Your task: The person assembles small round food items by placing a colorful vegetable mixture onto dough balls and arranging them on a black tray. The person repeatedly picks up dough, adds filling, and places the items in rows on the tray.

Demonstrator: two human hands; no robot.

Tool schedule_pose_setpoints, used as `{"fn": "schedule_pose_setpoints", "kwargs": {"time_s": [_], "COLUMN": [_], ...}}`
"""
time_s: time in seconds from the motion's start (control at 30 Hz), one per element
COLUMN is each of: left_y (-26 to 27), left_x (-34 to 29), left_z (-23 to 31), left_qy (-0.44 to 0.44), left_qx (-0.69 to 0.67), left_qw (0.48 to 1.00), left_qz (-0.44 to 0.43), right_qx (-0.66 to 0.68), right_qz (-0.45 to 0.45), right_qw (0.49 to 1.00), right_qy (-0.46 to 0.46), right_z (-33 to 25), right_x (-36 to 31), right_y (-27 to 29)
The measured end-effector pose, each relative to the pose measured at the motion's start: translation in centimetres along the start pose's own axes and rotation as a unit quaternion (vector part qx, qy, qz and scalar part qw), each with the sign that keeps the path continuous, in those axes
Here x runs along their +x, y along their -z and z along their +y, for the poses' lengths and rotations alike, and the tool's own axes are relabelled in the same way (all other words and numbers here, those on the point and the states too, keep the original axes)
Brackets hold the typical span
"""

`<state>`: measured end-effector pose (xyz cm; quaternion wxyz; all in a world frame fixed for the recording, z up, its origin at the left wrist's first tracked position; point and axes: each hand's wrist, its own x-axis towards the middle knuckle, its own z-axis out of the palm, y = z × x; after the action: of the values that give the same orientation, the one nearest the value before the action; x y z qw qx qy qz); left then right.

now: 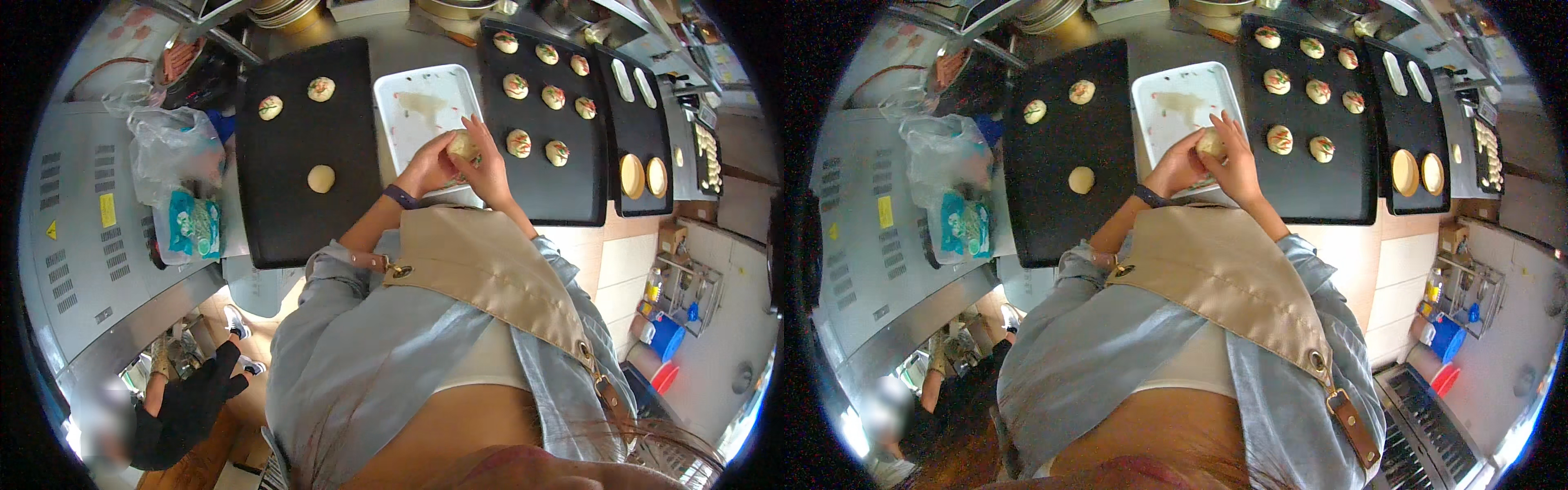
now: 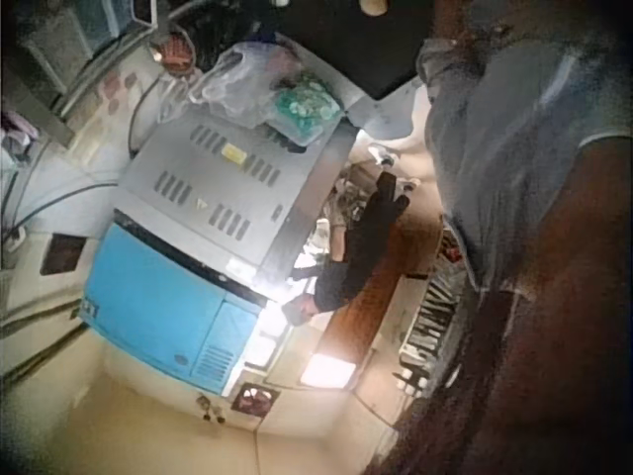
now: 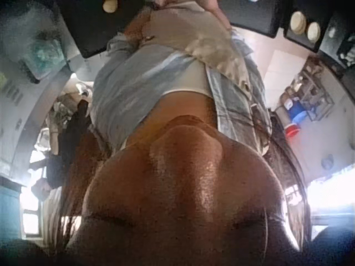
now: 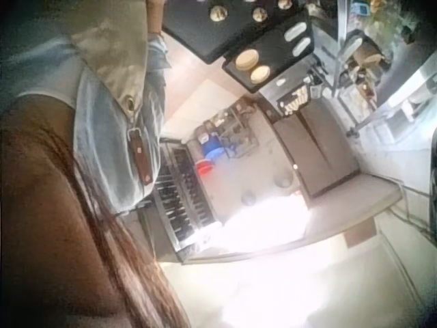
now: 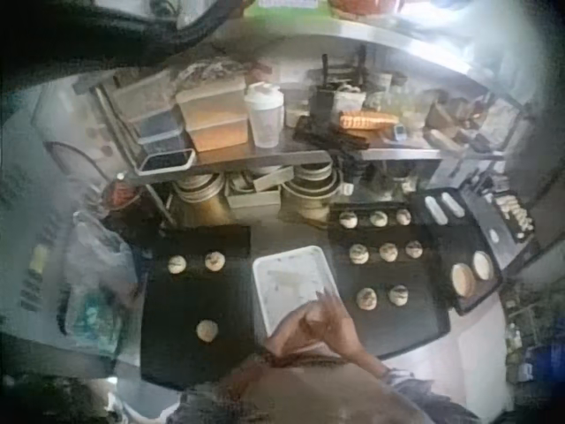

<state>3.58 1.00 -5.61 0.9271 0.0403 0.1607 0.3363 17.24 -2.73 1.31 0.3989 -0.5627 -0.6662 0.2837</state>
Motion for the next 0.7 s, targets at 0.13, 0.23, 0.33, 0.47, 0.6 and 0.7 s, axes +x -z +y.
{"fn": "schedule_pose_setpoints", "kwargs": {"time_s": [0.13, 0.23, 0.33, 0.47, 0.6, 0.7], "left_y": [0.5, 0.7, 1.6, 0.0, 2.6, 4.5], "left_x": [0.6, 0.8, 0.2, -1.7, -4.7, -6.6], "left_z": [-0.2, -0.6, -0.6, 0.9, 2.6, 3.0], "left_qy": [-0.040, -0.040, -0.007, -0.027, -0.061, -0.077], "left_qx": [0.015, 0.064, 0.163, 0.311, 0.295, 0.417], "left_qw": [0.999, 0.997, 0.985, 0.912, 0.916, 0.852], "left_qz": [-0.027, -0.006, 0.061, 0.265, 0.264, 0.308], "right_qx": [-0.068, -0.012, 0.029, -0.032, -0.234, -0.287], "right_qz": [0.010, -0.009, -0.037, -0.010, -0.168, -0.197], "right_qw": [0.997, 0.999, 0.985, 0.996, 0.956, 0.932], "right_qy": [-0.040, -0.046, -0.163, -0.080, 0.051, 0.105], "right_z": [0.1, 2.6, 4.7, 5.0, 5.3, 9.7], "right_x": [-0.2, -0.7, -1.1, -1.4, -1.7, -3.5], "right_y": [0.8, 0.9, 1.6, 2.5, 2.2, -0.2]}}
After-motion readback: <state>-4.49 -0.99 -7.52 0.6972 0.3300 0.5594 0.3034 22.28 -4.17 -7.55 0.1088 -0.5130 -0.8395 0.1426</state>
